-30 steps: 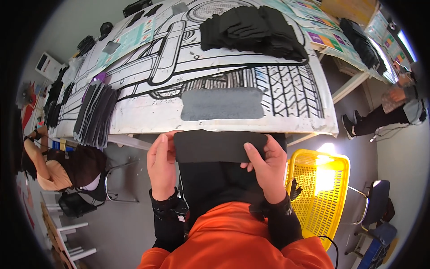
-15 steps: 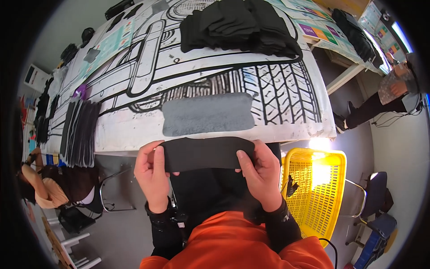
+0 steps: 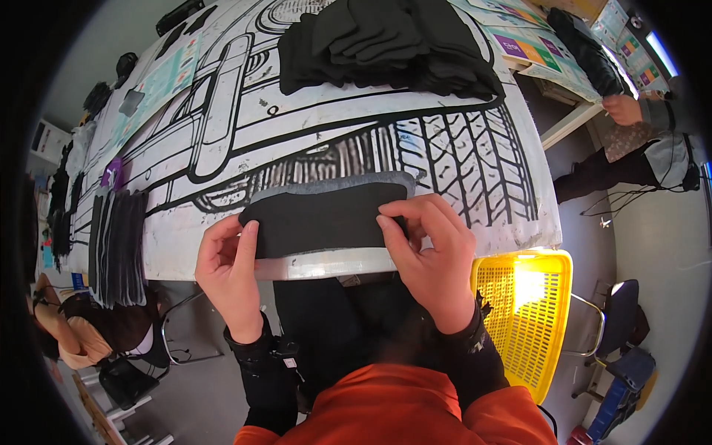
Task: Aligning and pressing together different layers of shoe components manually.
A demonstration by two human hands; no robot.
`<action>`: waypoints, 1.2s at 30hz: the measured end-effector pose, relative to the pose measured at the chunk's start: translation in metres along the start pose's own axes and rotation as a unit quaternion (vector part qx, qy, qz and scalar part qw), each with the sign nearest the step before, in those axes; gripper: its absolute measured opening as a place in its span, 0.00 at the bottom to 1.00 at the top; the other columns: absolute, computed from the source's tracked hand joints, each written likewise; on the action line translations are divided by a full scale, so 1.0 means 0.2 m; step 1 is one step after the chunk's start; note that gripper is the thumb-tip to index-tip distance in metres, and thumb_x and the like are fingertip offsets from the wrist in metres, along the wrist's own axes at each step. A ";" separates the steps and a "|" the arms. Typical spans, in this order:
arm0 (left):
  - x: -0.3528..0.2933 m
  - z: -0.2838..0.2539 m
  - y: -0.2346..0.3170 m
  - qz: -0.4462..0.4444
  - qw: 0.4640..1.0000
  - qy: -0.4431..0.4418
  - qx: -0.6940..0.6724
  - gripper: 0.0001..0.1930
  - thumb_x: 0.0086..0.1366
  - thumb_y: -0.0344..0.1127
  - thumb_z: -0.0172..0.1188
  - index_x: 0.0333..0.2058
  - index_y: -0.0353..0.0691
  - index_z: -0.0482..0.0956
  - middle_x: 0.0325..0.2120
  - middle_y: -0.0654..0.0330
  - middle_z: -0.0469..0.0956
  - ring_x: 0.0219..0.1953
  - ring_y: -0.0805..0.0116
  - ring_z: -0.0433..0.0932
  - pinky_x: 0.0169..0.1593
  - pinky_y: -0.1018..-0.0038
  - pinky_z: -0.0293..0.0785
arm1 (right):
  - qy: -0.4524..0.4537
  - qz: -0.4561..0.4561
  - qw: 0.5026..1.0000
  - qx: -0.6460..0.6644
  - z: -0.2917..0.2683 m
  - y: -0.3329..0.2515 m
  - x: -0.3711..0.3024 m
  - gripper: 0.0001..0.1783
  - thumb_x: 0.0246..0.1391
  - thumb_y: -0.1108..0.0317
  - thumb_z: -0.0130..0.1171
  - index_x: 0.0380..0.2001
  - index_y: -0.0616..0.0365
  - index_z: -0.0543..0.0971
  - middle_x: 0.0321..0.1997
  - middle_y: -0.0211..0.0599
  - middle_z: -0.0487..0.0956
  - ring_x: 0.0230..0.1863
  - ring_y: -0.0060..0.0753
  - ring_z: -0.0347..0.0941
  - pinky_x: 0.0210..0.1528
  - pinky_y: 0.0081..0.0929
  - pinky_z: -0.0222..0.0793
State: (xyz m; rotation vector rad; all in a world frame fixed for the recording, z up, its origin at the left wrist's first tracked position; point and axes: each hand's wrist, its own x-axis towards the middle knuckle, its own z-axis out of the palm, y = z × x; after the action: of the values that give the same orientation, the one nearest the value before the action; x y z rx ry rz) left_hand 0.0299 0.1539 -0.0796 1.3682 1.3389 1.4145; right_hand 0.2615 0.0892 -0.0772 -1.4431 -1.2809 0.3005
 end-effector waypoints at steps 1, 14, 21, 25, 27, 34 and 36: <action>0.02 0.01 -0.03 0.006 1.000 0.006 0.001 0.08 0.66 0.24 0.71 0.43 0.32 0.84 0.33 0.66 0.82 0.30 0.82 0.75 0.33 0.83 0.70 | -0.006 -0.011 0.999 -0.038 0.00 0.01 0.02 0.08 0.54 0.81 0.70 0.37 0.59 0.85 0.30 0.30 0.79 0.25 0.19 0.69 0.28 0.20 0.65; 0.06 0.08 -0.10 0.062 0.977 0.020 0.202 0.09 0.60 0.23 0.75 0.39 0.37 0.87 0.26 0.65 0.79 0.34 0.74 0.74 0.33 0.77 0.72 | -0.035 0.016 0.985 -0.170 0.03 0.06 0.09 0.10 0.46 0.80 0.72 0.33 0.57 0.88 0.26 0.30 0.78 0.31 0.32 0.73 0.32 0.28 0.69; 0.05 0.10 -0.09 0.062 0.967 0.011 0.249 0.06 0.65 0.24 0.72 0.41 0.35 0.86 0.31 0.66 0.75 0.31 0.78 0.71 0.37 0.80 0.67 | -0.046 0.022 0.983 -0.179 0.04 0.08 0.09 0.11 0.45 0.80 0.73 0.34 0.56 0.88 0.28 0.31 0.81 0.33 0.35 0.74 0.35 0.29 0.71; 0.06 0.11 -0.09 0.055 0.963 0.043 0.261 0.09 0.58 0.22 0.75 0.37 0.39 0.89 0.23 0.67 0.80 0.36 0.73 0.71 0.33 0.76 0.68 | -0.051 0.015 0.981 -0.184 0.04 0.08 0.09 0.11 0.45 0.79 0.74 0.34 0.56 0.88 0.28 0.31 0.81 0.33 0.36 0.74 0.36 0.30 0.71; 0.06 0.12 -0.09 0.062 0.960 0.042 0.268 0.09 0.58 0.22 0.75 0.37 0.39 0.88 0.23 0.67 0.80 0.35 0.72 0.71 0.34 0.76 0.68 | -0.052 0.017 0.981 -0.186 0.04 0.08 0.09 0.11 0.45 0.79 0.74 0.34 0.56 0.88 0.28 0.31 0.81 0.33 0.36 0.74 0.36 0.30 0.71; 0.06 0.12 -0.09 0.088 0.946 0.031 0.312 0.09 0.58 0.23 0.75 0.36 0.40 0.88 0.23 0.68 0.80 0.34 0.70 0.69 0.35 0.74 0.66 | -0.054 0.019 0.981 -0.187 0.05 0.08 0.09 0.11 0.45 0.80 0.73 0.34 0.56 0.88 0.29 0.31 0.81 0.33 0.36 0.74 0.35 0.30 0.71; 0.06 0.12 -0.09 0.088 0.945 0.032 0.314 0.09 0.58 0.23 0.75 0.36 0.41 0.88 0.23 0.68 0.80 0.34 0.70 0.69 0.35 0.74 0.66 | -0.055 0.018 0.981 -0.188 0.05 0.08 0.09 0.11 0.45 0.81 0.73 0.34 0.56 0.88 0.29 0.31 0.81 0.33 0.36 0.74 0.35 0.30 0.71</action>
State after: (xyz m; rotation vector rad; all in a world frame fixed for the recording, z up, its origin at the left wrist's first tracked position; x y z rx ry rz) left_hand 0.0483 0.1734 -0.0967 1.8995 1.8475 1.1899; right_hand 0.2695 0.1125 -0.0862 -1.7901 -1.4561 0.1680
